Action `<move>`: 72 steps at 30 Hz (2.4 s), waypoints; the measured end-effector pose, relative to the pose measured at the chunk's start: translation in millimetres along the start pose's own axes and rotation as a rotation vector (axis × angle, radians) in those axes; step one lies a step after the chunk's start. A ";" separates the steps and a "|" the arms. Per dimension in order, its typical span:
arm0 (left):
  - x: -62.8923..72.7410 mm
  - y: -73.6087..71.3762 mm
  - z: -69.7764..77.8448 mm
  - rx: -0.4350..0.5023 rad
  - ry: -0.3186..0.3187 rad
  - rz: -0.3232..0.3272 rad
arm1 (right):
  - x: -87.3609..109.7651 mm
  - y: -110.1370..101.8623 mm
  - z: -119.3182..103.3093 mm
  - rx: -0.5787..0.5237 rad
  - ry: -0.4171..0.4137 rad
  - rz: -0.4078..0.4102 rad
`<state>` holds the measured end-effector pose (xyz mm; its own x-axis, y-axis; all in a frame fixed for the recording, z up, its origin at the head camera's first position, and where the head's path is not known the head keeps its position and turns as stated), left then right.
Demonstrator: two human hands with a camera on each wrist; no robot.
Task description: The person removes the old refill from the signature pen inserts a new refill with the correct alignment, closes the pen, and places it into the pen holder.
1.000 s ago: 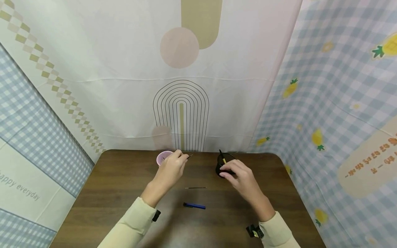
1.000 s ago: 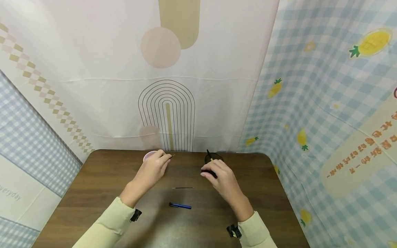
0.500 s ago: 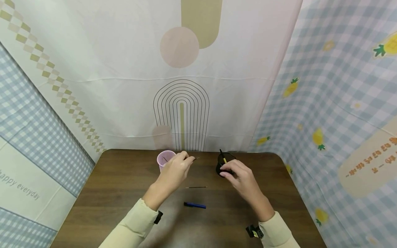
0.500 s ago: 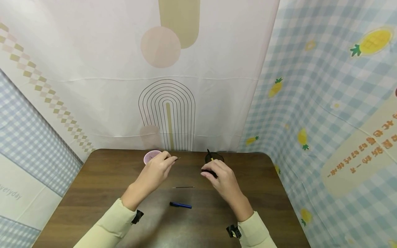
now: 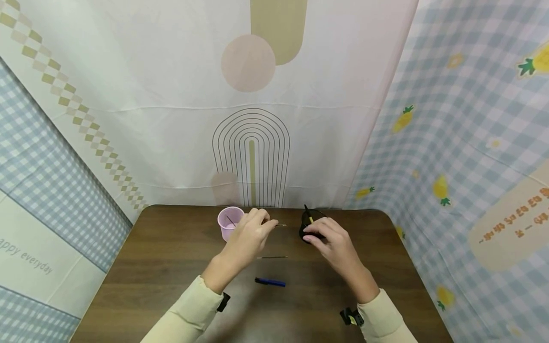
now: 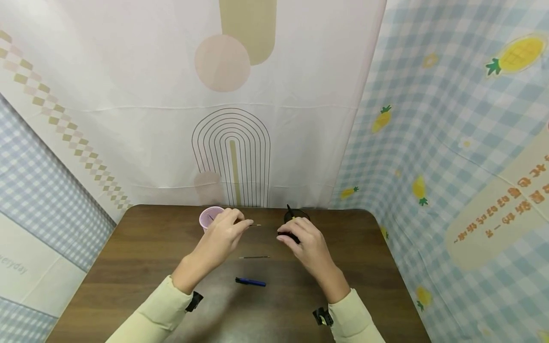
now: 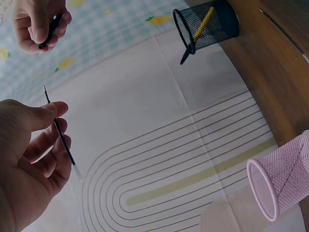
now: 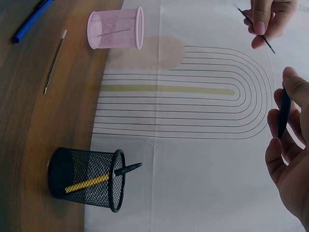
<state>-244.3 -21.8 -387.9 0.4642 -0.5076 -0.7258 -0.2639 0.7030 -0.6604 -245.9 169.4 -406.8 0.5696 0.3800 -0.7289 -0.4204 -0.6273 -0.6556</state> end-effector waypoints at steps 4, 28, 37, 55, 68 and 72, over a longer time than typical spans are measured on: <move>-1.7 0.9 6.1 -0.010 0.006 -0.012 | -1.4 -0.2 -0.6 0.002 -0.005 0.000; -4.2 13.6 19.9 0.055 0.008 -0.041 | -7.0 3.3 -9.5 0.052 -0.091 0.006; -6.0 17.5 24.8 0.038 0.012 -0.050 | -6.7 5.4 -11.5 0.062 -0.122 0.023; -8.5 27.7 32.9 0.013 0.010 -0.070 | -4.0 12.3 -15.1 0.065 -0.108 -0.003; -9.2 28.7 35.0 0.031 0.000 -0.038 | -2.3 11.3 -15.1 0.045 -0.094 -0.002; -8.4 27.4 32.5 0.039 -0.011 -0.046 | -3.2 10.5 -14.8 0.046 -0.092 -0.001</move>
<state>-228.0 18.0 -393.6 0.4847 -0.5345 -0.6924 -0.2086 0.6981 -0.6849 -241.7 151.5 -408.5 0.5035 0.4424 -0.7422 -0.4536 -0.5957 -0.6628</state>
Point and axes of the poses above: each hand's wrist, its own x-axis away from the middle knuckle, its own y-axis out of the palm, z = x × y, the point moved 8 cm from there along -x, towards the middle knuckle, and after that the axes turned 15 degrees about x, right-handed, at the moved point
